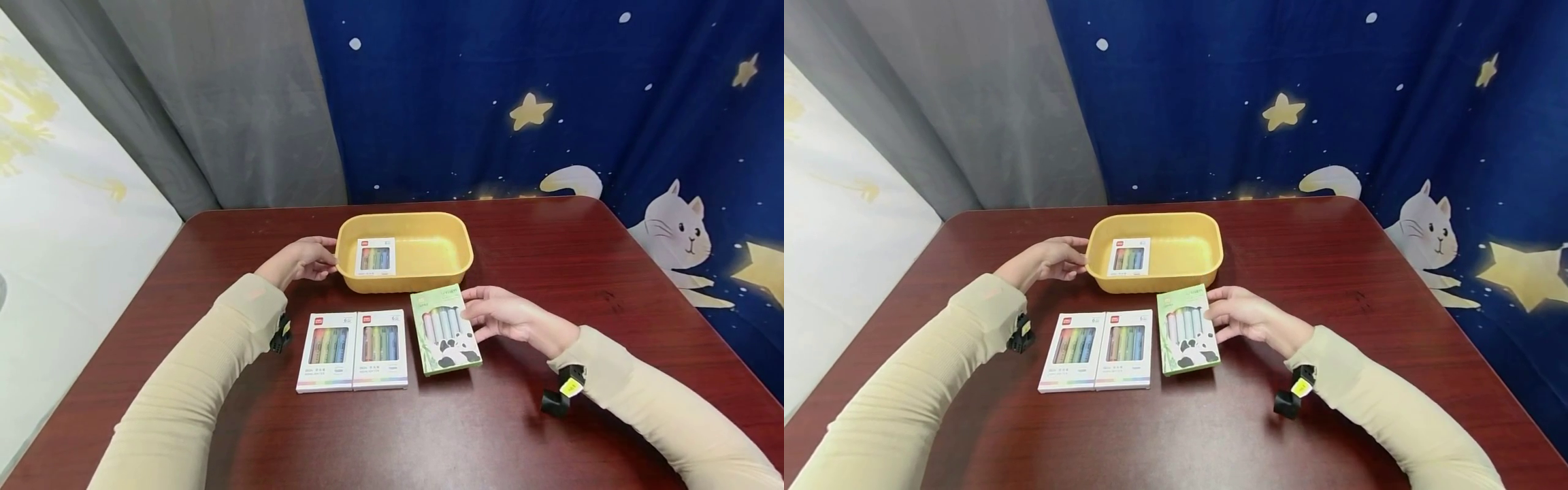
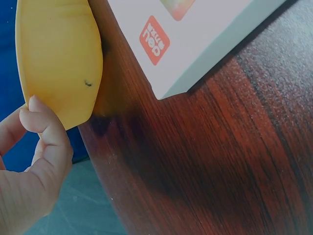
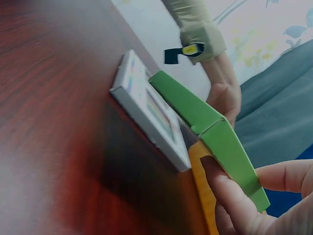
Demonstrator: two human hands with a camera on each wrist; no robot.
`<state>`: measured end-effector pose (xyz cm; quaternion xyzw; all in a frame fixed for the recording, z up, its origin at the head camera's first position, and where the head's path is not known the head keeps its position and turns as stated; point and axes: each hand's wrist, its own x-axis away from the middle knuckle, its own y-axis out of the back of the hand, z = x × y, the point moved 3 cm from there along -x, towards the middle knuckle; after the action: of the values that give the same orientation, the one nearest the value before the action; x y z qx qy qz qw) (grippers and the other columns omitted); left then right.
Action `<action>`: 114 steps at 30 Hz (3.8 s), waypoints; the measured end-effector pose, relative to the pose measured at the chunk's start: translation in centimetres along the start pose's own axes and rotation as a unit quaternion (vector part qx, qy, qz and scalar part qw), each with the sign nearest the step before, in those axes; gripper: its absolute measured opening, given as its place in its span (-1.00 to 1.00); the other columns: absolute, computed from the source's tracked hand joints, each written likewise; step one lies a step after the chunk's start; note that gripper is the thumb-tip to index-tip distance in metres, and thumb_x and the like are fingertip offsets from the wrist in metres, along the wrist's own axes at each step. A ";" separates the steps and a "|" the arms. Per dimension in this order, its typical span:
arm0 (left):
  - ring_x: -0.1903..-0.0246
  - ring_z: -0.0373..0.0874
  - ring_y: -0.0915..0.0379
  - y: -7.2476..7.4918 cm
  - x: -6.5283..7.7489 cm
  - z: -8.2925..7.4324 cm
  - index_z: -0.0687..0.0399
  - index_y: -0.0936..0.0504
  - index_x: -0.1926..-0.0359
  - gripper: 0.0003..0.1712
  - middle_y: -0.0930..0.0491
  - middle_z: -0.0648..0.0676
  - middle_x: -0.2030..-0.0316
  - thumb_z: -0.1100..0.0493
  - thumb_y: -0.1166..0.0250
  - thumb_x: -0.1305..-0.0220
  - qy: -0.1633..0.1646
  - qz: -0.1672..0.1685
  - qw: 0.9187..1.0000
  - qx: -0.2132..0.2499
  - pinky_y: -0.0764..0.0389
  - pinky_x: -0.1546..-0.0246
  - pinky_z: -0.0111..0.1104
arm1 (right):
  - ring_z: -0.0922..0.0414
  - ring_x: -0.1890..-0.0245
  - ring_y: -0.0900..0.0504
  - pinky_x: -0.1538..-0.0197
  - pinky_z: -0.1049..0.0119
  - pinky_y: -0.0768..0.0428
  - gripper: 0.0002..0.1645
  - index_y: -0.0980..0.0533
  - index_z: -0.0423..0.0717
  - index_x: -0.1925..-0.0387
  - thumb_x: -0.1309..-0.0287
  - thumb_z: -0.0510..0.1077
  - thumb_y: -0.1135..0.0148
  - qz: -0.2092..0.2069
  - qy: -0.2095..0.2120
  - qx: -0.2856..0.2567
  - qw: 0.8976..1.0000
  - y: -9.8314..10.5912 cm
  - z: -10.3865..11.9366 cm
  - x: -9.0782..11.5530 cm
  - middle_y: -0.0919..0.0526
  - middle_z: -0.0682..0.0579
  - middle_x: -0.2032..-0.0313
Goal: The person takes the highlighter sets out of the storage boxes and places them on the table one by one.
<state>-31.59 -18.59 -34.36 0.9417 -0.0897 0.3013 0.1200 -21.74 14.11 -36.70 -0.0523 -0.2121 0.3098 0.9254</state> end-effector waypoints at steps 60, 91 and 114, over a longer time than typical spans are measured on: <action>0.61 -0.25 -0.43 0.1 0.0 0.1 -0.02 -0.10 -0.35 -0.33 -0.41 0.18 0.10 0.37 -0.07 -0.26 0.001 -0.005 1.000 0.000 -0.45 0.56 -0.51 | 0.12 0.56 -0.53 0.46 0.30 -0.61 -0.33 -0.06 -0.41 -0.13 0.01 -0.40 -0.11 -0.101 -0.025 0.204 0.973 -1.4 -2.2 -1.5 -0.45 -0.12 0.40; 0.61 -0.25 -0.45 0.0 0.1 0.0 0.00 -0.10 -0.35 -0.33 -0.42 0.18 0.11 0.37 -0.07 -0.26 0.000 -0.006 1.000 0.000 -0.46 0.55 -0.50 | 0.11 0.58 -0.55 0.45 0.29 -0.62 -0.27 -0.07 -0.43 -0.18 0.05 -0.45 -0.13 -0.094 -0.052 0.234 0.966 -1.6 -1.9 -2.1 -0.47 -0.20 0.39; 0.62 -0.25 -0.44 0.0 -0.1 0.1 0.00 -0.09 -0.35 -0.32 -0.44 0.16 0.17 0.38 -0.07 -0.25 -0.002 -0.004 1.000 0.000 -0.45 0.56 -0.50 | 0.13 0.69 -0.52 0.54 0.27 -0.60 -0.34 -0.17 -0.43 -0.14 0.05 -0.44 -0.14 -0.113 -0.040 0.269 0.956 -1.7 -1.9 -2.8 -0.48 -0.17 0.46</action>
<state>-31.66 -18.58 -34.50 0.9425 -0.0858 0.2994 0.1210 -22.04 11.17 -39.03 0.2357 -0.1622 0.2506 0.9249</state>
